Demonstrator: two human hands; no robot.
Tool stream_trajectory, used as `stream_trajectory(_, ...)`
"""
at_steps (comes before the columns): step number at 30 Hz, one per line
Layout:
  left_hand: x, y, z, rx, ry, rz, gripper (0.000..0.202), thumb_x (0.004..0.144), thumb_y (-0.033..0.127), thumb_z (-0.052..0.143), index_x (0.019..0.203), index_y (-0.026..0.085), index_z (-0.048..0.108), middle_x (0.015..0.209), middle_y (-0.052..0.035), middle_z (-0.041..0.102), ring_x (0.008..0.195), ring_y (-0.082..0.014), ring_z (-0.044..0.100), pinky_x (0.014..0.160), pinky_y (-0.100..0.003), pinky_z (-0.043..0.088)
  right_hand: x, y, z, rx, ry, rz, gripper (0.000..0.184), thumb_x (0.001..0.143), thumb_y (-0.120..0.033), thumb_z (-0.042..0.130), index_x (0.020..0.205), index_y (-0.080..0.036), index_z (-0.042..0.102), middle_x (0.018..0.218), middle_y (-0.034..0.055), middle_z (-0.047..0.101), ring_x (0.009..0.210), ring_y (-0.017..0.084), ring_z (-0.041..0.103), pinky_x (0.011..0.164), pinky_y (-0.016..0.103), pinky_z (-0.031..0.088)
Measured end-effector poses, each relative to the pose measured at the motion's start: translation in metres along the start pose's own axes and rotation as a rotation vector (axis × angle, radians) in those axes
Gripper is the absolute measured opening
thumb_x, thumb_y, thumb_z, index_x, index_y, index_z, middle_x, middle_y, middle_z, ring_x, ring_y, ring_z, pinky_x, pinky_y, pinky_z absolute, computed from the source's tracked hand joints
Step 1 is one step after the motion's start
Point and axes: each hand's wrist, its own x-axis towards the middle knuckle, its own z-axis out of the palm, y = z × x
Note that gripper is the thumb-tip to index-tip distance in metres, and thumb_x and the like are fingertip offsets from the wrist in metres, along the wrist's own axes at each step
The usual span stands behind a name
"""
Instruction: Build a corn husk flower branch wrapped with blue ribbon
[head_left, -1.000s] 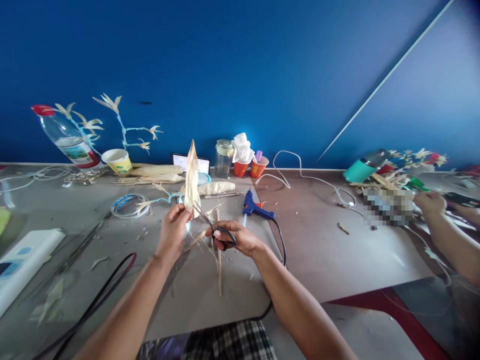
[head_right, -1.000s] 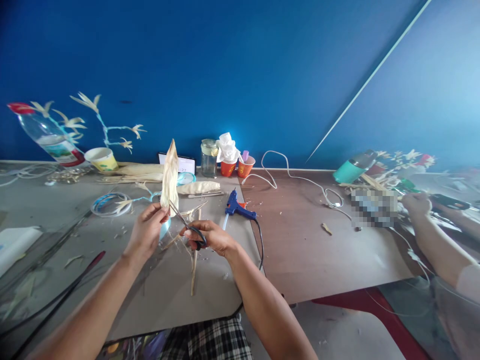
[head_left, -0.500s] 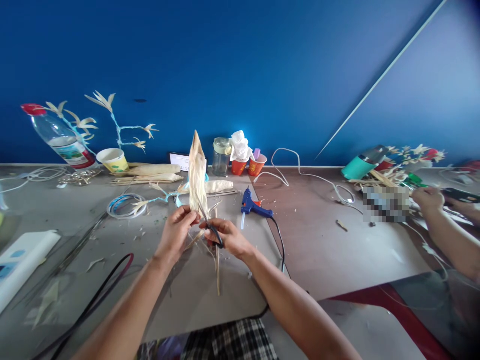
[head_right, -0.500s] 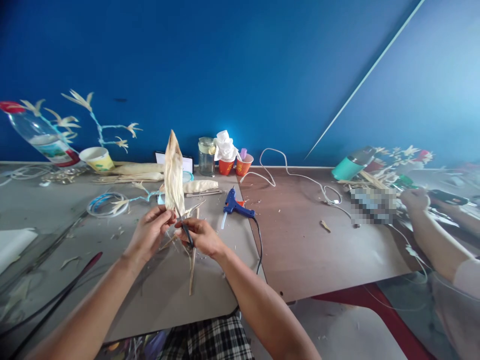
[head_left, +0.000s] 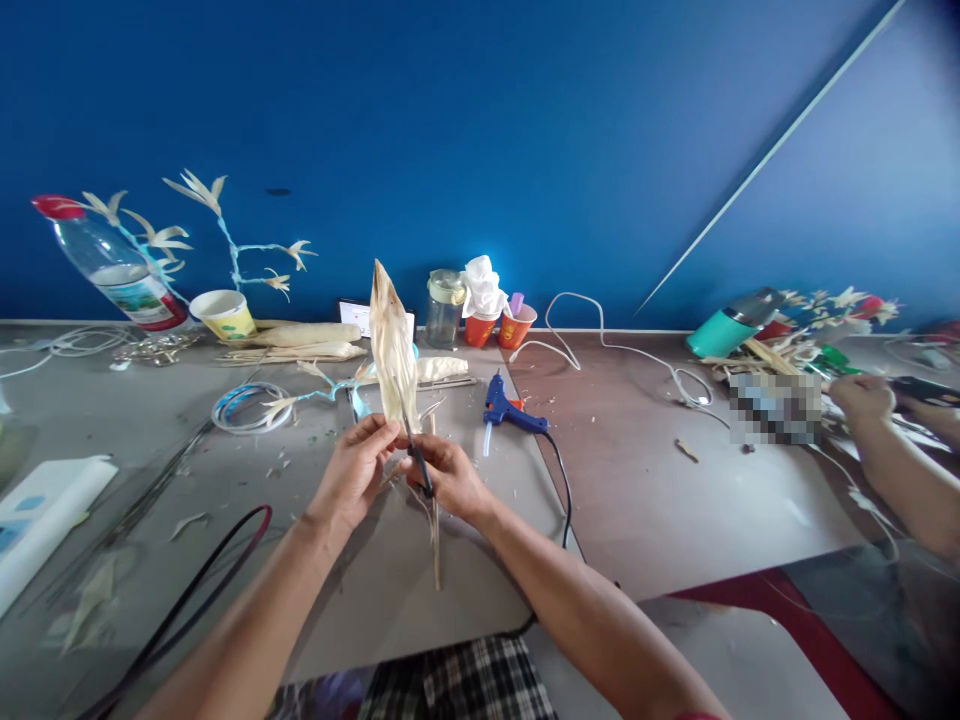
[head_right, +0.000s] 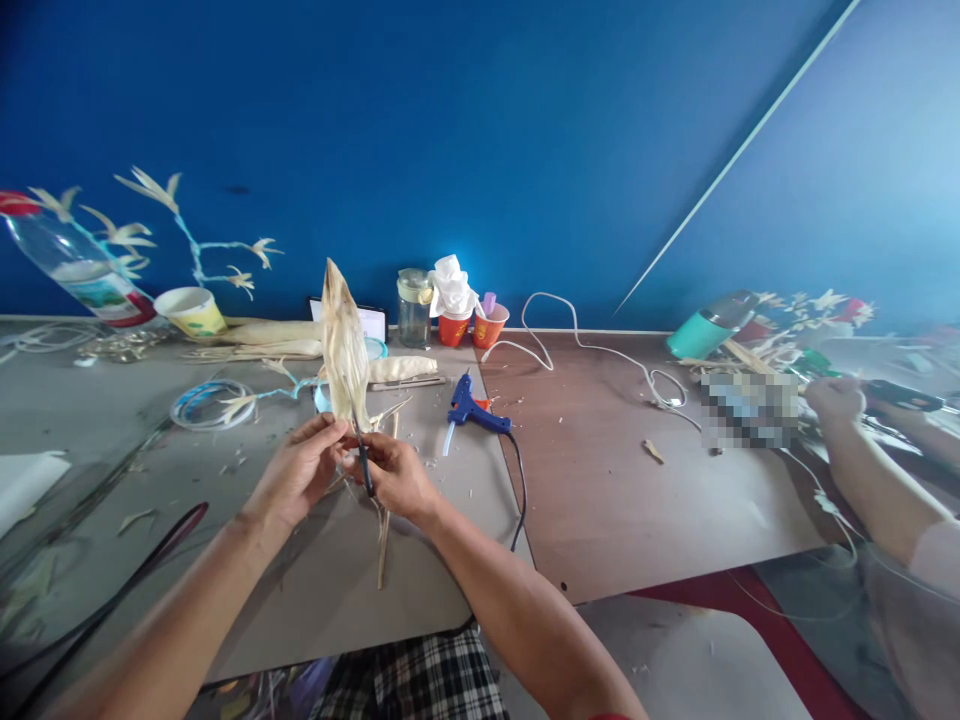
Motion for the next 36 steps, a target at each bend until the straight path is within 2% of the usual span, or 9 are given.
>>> stream_trajectory(7,-0.0049,0.0046,0.0063,-0.053,0.02,-0.045,0.023,0.059,0.02,0.081,0.066,0.016,0.06,0.063,0.0018,0.06,0.058,-0.0088,0.056,0.046,-0.015,0.042,0.0002,0.0021,0.0016,-0.024,0.013,-0.023,0.039,0.072,-0.041,0.069,0.099,-0.013,0.067,0.058,-0.0049,0.045,0.051,0.006,0.035,0.048,0.02,0.028)
stream_trajectory(27,-0.0025,0.0028,0.0048,-0.033,-0.004,-0.029,0.024,0.061,0.021,0.079,0.066,0.016,0.056,0.064,0.002,0.061,0.06,-0.0107,0.058,0.046,-0.018,0.041,0.0014,0.0053,0.0004,-0.102,0.046,-0.042,0.033,0.072,-0.036,0.067,0.098,-0.015,0.068,0.056,-0.0056,0.042,0.051,0.007,0.032,0.048,0.021,0.025)
stream_trajectory(32,-0.0008,0.0008,0.0016,0.009,-0.01,-0.005,0.023,0.062,0.024,0.078,0.067,0.017,0.058,0.066,0.0014,0.062,0.062,-0.0119,0.057,0.05,-0.021,0.043,0.0025,0.0077,-0.0008,-0.125,0.074,-0.031,0.026,0.073,-0.032,0.065,0.094,-0.017,0.067,0.055,-0.0056,0.045,0.05,0.007,0.035,0.047,0.02,0.028)
stream_trajectory(36,0.0017,0.0007,-0.0001,0.091,0.016,0.077,0.019,0.063,0.026,0.076,0.071,0.016,0.062,0.069,0.0,0.063,0.064,-0.0116,0.057,0.058,-0.023,0.045,0.0005,0.0047,0.0002,-0.031,0.073,0.018,0.029,0.07,-0.035,0.069,0.091,-0.016,0.064,0.056,-0.006,0.045,0.049,0.006,0.035,0.047,0.02,0.028)
